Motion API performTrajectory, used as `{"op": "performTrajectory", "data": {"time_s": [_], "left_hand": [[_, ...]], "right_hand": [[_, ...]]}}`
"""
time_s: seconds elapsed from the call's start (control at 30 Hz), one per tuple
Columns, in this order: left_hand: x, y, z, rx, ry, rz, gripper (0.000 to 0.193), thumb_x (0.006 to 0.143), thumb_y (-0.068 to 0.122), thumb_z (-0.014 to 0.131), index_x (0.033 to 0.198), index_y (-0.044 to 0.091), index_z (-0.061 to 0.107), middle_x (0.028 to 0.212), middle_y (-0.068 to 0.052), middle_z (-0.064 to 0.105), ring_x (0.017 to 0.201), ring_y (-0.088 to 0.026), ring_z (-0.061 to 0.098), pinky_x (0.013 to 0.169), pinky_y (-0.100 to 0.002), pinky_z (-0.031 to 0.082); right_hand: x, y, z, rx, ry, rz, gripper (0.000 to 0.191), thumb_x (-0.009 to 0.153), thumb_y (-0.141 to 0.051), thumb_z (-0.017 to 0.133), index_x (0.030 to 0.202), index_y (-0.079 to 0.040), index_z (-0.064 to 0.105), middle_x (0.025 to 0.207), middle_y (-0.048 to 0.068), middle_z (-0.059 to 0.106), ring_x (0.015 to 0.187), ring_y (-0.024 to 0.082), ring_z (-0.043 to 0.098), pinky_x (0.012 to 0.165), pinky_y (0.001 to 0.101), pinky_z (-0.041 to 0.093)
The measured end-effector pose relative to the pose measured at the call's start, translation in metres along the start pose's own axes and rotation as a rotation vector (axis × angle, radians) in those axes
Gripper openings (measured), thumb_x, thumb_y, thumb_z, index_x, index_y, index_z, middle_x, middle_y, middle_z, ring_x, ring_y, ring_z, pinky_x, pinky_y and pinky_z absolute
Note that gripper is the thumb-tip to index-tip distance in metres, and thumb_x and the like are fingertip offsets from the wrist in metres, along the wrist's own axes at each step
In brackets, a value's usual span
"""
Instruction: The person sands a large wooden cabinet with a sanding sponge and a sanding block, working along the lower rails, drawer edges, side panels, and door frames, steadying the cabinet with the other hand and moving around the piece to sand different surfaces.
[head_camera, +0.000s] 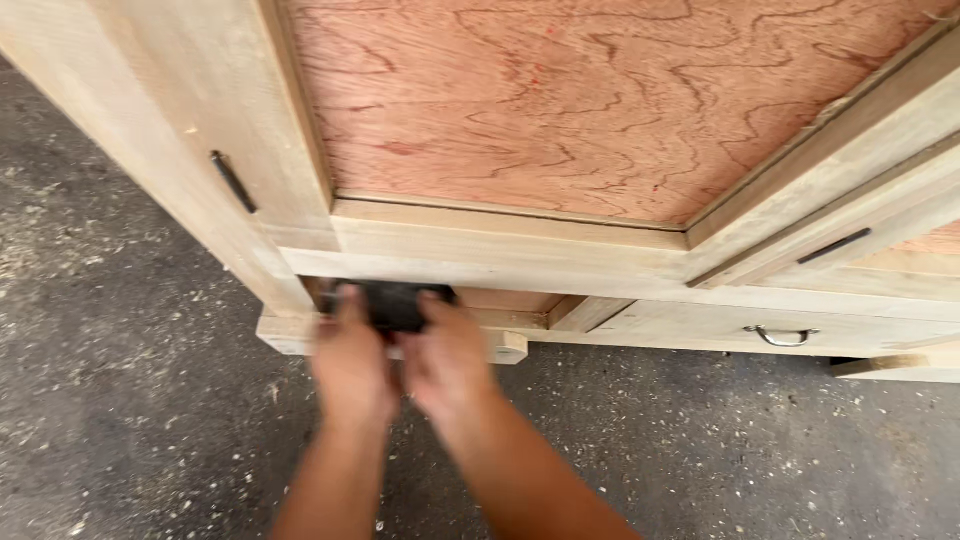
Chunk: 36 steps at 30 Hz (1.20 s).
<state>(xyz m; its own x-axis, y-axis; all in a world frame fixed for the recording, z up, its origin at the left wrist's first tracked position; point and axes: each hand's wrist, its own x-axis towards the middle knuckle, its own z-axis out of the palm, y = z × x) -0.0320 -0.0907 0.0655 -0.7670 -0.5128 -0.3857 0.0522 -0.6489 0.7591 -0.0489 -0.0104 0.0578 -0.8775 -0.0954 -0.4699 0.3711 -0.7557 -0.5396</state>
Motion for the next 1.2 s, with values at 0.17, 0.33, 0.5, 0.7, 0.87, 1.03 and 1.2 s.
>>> {"op": "performTrajectory", "data": {"time_s": [0.17, 0.33, 0.5, 0.7, 0.87, 1.03, 1.2], "left_hand": [[-0.057, -0.082, 0.084, 0.250, -0.243, -0.093, 0.027, 0.101, 0.025, 0.056, 0.116, 0.004, 0.062, 0.098, -0.004, 0.070, 0.086, -0.013, 0.063, 0.078, -0.029, 0.051], [-0.045, -0.052, 0.067, 0.133, -0.208, -0.185, 0.024, 0.096, 0.020, 0.063, 0.114, 0.003, 0.063, 0.088, -0.006, 0.064, 0.072, -0.016, 0.053, 0.066, -0.034, 0.046], [0.014, 0.027, -0.028, -0.034, 0.003, -0.029, 0.018, 0.098, 0.014, 0.058, 0.110, 0.001, 0.062, 0.092, -0.004, 0.069, 0.080, -0.016, 0.068, 0.070, -0.030, 0.056], [-0.017, -0.038, 0.023, 0.163, -0.249, -0.027, 0.029, 0.100, 0.019, 0.057, 0.123, 0.001, 0.057, 0.102, -0.011, 0.068, 0.089, -0.022, 0.066, 0.081, -0.038, 0.057], [-0.054, -0.092, 0.090, 0.317, -0.315, -0.113, 0.027, 0.100, 0.017, 0.061, 0.116, -0.004, 0.065, 0.098, -0.014, 0.070, 0.083, -0.022, 0.061, 0.074, -0.037, 0.050], [-0.018, -0.005, 0.029, 0.095, -0.224, -0.099, 0.029, 0.096, 0.012, 0.062, 0.122, 0.001, 0.057, 0.095, -0.011, 0.066, 0.081, -0.021, 0.065, 0.068, -0.034, 0.058], [-0.008, 0.043, -0.008, 0.169, -0.072, -0.008, 0.022, 0.100, 0.008, 0.055, 0.118, -0.003, 0.059, 0.104, -0.011, 0.069, 0.090, -0.021, 0.069, 0.077, -0.033, 0.061]], "right_hand": [[-0.025, -0.121, -0.076, -0.022, 0.158, -0.195, 0.028, 0.101, -0.009, 0.045, 0.125, 0.001, 0.055, 0.118, 0.017, 0.066, 0.105, 0.030, 0.067, 0.092, 0.0423, 0.058], [-0.016, -0.093, -0.073, -0.115, 0.026, -0.163, 0.027, 0.101, -0.009, 0.048, 0.125, 0.002, 0.056, 0.112, 0.016, 0.063, 0.092, 0.024, 0.065, 0.076, 0.0359, 0.056], [0.010, 0.038, 0.017, 0.019, -0.024, 0.001, 0.024, 0.101, -0.010, 0.051, 0.125, -0.006, 0.055, 0.105, 0.011, 0.063, 0.087, 0.022, 0.063, 0.071, 0.0350, 0.056], [-0.006, -0.043, -0.035, -0.023, 0.019, -0.161, 0.023, 0.098, -0.009, 0.053, 0.120, -0.003, 0.057, 0.104, 0.013, 0.065, 0.091, 0.025, 0.066, 0.083, 0.0388, 0.057], [-0.011, -0.123, -0.103, 0.018, 0.185, -0.238, 0.021, 0.100, -0.010, 0.047, 0.114, 0.003, 0.056, 0.109, 0.016, 0.067, 0.096, 0.028, 0.068, 0.086, 0.0391, 0.059], [0.000, -0.044, -0.037, 0.023, -0.124, -0.095, 0.015, 0.103, -0.011, 0.051, 0.110, 0.001, 0.057, 0.100, 0.015, 0.063, 0.085, 0.025, 0.063, 0.073, 0.0354, 0.056], [-0.012, 0.005, 0.026, 0.022, -0.016, -0.036, 0.020, 0.098, -0.006, 0.051, 0.117, -0.006, 0.055, 0.103, 0.010, 0.065, 0.089, 0.023, 0.064, 0.071, 0.0375, 0.055]]}}
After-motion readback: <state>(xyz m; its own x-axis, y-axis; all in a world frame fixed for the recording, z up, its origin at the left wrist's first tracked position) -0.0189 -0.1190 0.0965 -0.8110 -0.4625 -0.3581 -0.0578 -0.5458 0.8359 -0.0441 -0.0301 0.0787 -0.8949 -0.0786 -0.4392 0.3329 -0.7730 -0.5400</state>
